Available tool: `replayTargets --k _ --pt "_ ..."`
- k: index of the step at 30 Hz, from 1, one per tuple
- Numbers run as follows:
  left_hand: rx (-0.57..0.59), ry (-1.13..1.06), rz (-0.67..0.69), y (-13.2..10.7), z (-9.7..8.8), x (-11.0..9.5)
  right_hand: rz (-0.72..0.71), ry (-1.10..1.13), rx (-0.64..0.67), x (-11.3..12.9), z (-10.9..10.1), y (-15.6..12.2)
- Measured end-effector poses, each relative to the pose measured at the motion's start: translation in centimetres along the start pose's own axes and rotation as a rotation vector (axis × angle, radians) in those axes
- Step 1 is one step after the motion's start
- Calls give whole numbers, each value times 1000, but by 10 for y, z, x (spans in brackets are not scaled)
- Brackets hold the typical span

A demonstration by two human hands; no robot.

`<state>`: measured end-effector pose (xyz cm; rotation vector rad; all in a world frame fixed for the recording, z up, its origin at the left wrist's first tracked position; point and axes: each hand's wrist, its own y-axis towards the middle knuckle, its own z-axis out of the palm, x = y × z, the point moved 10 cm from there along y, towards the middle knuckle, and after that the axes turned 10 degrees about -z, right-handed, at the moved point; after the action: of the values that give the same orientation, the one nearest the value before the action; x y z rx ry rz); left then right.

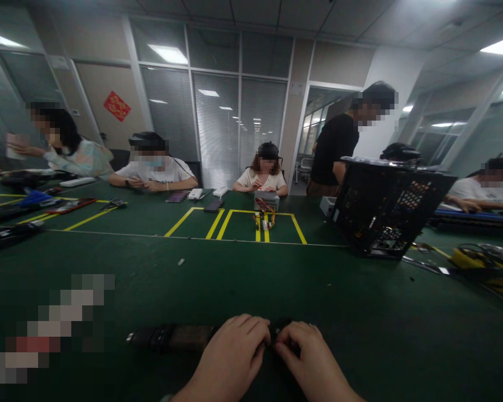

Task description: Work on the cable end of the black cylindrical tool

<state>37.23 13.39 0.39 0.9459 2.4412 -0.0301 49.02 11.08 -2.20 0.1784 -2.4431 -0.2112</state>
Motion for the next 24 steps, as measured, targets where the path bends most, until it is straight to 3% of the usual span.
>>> replayTargets --k 24 --pt "-4 -16 -47 0 -2 4 -9 -20 23 2 1 0"
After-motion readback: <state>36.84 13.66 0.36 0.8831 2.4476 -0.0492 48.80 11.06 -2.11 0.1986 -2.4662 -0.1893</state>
